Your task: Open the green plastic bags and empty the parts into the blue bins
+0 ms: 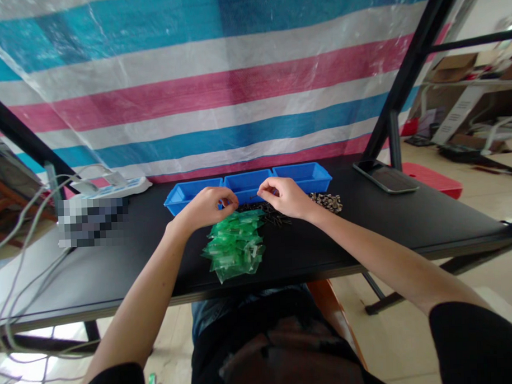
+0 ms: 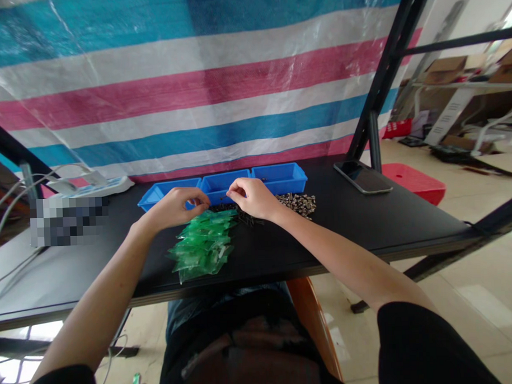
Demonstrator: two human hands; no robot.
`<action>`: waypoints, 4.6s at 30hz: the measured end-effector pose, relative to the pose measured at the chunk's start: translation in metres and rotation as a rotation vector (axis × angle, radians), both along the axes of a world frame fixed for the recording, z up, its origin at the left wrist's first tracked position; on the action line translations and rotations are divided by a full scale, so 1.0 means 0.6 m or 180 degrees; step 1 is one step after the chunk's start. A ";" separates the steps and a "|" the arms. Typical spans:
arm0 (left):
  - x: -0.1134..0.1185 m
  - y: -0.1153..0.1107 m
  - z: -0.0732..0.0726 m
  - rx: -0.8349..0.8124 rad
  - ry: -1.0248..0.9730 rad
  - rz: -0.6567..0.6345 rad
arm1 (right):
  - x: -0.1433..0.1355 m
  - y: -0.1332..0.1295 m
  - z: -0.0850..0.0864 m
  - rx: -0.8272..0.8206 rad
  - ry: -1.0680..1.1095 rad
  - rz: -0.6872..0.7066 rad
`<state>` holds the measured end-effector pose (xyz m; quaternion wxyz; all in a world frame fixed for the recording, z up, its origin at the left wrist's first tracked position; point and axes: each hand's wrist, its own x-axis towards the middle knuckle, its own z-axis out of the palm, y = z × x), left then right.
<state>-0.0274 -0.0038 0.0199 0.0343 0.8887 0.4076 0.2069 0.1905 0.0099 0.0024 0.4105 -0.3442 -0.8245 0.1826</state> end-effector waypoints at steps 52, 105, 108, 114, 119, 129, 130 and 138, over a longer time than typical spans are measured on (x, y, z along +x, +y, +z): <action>0.005 -0.022 0.009 -0.0907 -0.0469 -0.0354 | 0.000 -0.002 -0.003 0.0028 -0.0156 0.0045; 0.027 -0.016 -0.017 0.0147 -0.0499 -0.0059 | -0.016 -0.018 -0.018 0.0329 -0.0250 0.0249; 0.028 -0.015 -0.018 0.0133 -0.0506 -0.0057 | -0.015 -0.018 -0.018 0.0404 -0.0368 0.0239; 0.030 -0.018 -0.018 0.0124 -0.0566 -0.0081 | -0.015 -0.016 -0.019 0.0473 -0.0436 0.0212; 0.029 -0.020 -0.017 0.0077 -0.0590 -0.0130 | -0.016 -0.016 -0.020 0.0508 -0.0443 0.0204; 0.027 -0.017 -0.023 0.0181 -0.0605 -0.0058 | -0.015 -0.016 -0.021 0.0525 -0.0455 0.0191; 0.027 -0.016 -0.023 0.0190 -0.0616 -0.0062 | -0.015 -0.016 -0.021 0.0537 -0.0454 0.0202; 0.024 -0.017 -0.022 0.0200 -0.0613 -0.0047 | -0.015 -0.016 -0.018 0.0566 -0.0421 0.0218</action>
